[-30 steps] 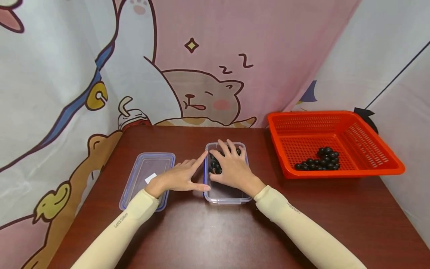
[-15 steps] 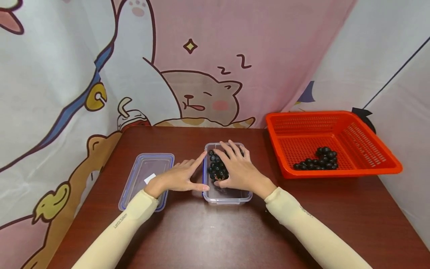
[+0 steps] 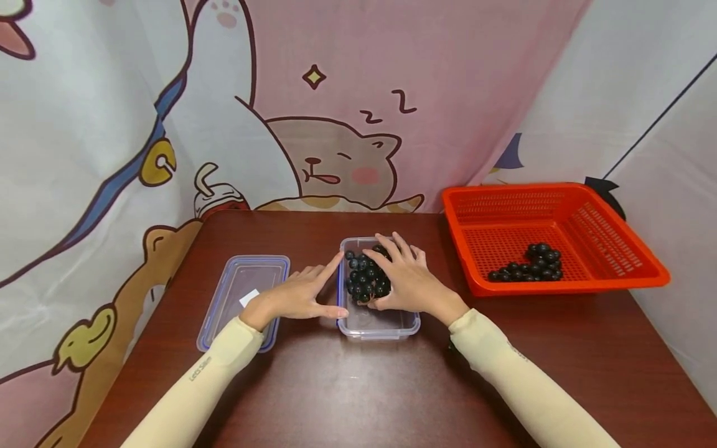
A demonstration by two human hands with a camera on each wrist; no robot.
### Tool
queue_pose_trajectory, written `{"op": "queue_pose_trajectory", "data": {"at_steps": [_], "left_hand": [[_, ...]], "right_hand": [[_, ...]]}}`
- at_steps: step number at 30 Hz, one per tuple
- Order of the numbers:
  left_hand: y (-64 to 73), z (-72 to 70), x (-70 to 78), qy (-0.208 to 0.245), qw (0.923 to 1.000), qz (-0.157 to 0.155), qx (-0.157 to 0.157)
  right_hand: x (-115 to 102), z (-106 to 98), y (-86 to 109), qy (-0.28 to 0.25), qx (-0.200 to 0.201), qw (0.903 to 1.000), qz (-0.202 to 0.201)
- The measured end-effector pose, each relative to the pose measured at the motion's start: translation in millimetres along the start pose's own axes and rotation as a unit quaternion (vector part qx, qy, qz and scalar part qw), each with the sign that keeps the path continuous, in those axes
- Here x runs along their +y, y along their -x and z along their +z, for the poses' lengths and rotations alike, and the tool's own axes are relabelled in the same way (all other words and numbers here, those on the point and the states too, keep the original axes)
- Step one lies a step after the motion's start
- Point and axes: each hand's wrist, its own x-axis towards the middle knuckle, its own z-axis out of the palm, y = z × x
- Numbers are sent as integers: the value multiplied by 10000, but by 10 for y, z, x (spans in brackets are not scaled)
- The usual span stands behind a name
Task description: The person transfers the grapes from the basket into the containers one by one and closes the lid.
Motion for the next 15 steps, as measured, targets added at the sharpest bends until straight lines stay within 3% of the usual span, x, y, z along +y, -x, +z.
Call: {"op": "queue_pose_trajectory", "data": {"at_steps": [6, 15], "left_hand": [[15, 12, -1, -35, 10000, -2, 6], [19, -9, 21, -107, 9999, 68, 42]], "right_hand": [[12, 52, -80, -97, 142, 9989, 437], [-37, 121, -118, -9, 701, 9939, 849]]}}
